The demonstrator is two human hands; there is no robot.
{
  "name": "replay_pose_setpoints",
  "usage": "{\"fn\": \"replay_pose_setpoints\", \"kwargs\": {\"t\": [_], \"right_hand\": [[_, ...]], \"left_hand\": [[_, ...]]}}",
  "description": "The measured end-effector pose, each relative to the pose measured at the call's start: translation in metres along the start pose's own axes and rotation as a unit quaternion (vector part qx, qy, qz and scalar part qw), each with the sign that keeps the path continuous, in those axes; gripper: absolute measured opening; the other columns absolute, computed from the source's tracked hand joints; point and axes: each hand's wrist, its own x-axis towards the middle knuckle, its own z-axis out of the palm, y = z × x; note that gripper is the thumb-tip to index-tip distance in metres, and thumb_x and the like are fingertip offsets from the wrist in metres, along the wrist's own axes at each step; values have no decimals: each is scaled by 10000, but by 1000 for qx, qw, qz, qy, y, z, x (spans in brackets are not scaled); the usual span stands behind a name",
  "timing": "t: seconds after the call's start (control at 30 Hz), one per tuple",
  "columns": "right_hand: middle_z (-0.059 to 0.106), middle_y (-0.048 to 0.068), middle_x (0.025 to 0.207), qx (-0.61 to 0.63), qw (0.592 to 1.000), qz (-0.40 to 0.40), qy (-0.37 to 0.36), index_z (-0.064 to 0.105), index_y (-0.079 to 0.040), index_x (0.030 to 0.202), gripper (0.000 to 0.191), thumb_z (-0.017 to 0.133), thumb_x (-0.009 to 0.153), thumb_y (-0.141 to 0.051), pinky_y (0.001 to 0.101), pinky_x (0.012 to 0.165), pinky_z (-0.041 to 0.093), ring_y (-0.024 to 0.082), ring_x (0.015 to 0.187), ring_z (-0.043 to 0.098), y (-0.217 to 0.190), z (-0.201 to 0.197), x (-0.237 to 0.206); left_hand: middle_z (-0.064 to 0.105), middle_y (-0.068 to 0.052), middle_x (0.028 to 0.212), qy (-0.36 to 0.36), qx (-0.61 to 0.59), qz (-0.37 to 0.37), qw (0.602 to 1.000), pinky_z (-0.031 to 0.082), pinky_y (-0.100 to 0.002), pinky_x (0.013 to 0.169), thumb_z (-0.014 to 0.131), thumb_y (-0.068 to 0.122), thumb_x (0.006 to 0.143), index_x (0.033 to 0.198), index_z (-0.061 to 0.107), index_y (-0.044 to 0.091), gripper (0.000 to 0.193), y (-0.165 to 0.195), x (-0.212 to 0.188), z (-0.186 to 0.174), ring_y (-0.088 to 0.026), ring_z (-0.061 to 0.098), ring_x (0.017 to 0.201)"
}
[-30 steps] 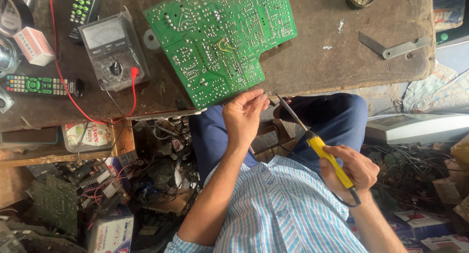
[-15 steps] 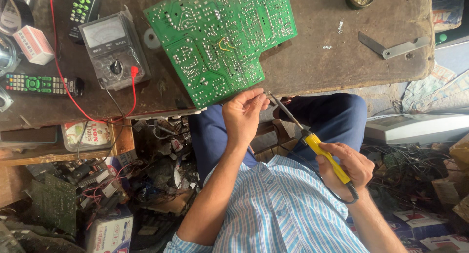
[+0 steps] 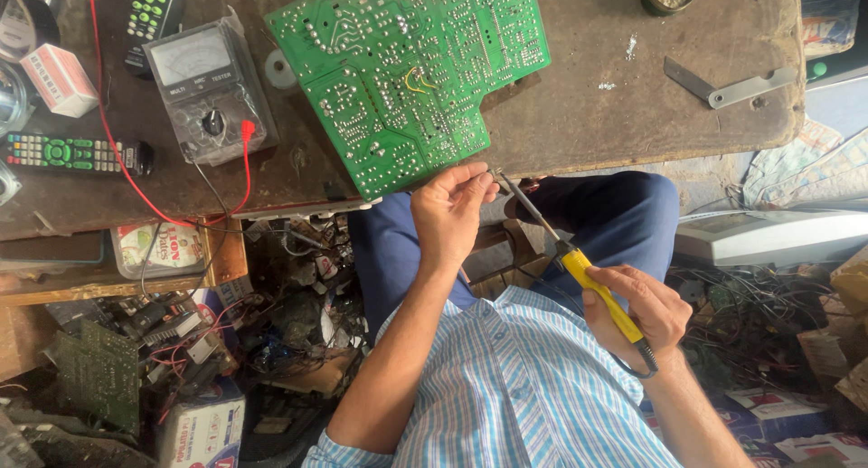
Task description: The person solders a small component onto a green circuit board using a soldering iron and solder wire. They then flip the board, remove a small component, and use a screwdriver to adjust parts on the underside of the board.
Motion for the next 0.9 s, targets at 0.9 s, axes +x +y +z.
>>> {"fn": "replay_pose_setpoints", "kwargs": {"t": [0.9], "right_hand": [[757, 121, 918, 13, 1000, 21, 2, 726, -10, 1050, 242, 790, 819, -45, 216, 544, 485, 85, 610, 647, 3, 0, -3]], "left_hand": [[769, -108, 912, 1, 24, -2, 1000, 635, -256, 739, 728, 34, 946, 1084, 728, -79, 178, 0, 0, 0, -148, 763, 794]]}}
